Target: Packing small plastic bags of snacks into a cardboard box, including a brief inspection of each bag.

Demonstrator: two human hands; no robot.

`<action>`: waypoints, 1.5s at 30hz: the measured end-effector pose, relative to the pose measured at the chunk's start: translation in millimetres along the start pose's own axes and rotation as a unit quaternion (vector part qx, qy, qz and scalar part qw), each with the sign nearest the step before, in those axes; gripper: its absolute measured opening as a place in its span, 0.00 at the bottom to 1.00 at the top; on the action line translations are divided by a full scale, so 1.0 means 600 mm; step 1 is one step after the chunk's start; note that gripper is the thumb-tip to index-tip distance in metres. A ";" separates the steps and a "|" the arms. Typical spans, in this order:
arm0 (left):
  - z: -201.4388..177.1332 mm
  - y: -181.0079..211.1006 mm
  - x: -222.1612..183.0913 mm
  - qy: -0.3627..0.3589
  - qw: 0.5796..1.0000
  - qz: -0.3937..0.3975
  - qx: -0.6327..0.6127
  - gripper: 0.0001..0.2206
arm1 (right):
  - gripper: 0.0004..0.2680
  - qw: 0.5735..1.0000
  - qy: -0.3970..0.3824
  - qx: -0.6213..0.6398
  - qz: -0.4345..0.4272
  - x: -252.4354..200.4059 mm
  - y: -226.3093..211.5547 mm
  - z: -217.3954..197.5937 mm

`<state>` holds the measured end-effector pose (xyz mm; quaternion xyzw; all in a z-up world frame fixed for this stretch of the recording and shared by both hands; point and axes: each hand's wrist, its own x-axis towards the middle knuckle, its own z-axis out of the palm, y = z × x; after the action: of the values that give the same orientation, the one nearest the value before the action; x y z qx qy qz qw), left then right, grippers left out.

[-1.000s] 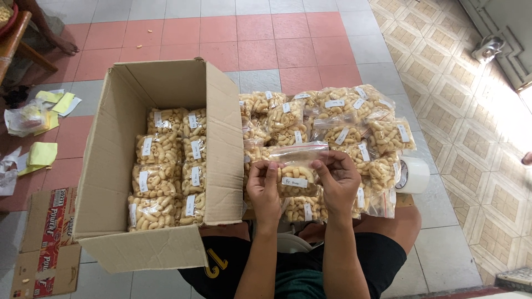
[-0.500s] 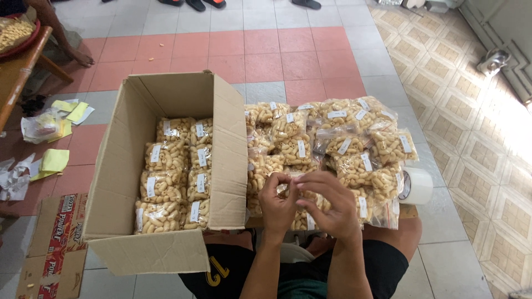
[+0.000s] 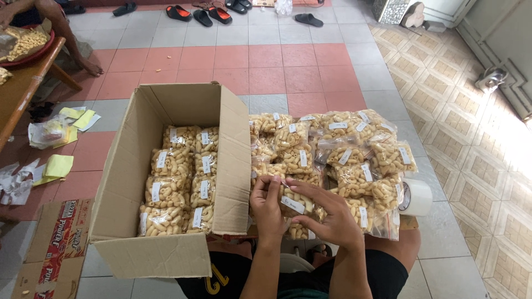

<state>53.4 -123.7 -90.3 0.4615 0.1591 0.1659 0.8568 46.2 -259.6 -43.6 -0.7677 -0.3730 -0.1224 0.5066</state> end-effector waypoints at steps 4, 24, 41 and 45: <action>0.009 -0.017 0.016 0.025 0.994 -0.054 -0.093 0.08 | 0.24 1.000 -0.016 0.009 0.022 0.007 -0.008 -0.006; 0.032 0.012 0.001 -0.073 0.995 -0.021 0.060 0.23 | 0.31 0.977 0.091 0.016 0.193 -0.029 0.031 -0.013; 0.039 0.013 -0.032 -0.225 0.967 -0.061 0.103 0.32 | 0.29 0.944 0.187 0.098 0.255 -0.036 0.052 -0.010; 0.037 0.002 -0.026 -0.165 0.981 -0.074 0.076 0.29 | 0.32 0.949 0.145 0.118 0.255 -0.022 0.034 -0.011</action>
<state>48.7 -146.1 -76.1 0.5332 0.0616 0.0107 0.8436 52.5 -275.7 -62.1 -0.7461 -0.0989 -0.0544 0.6562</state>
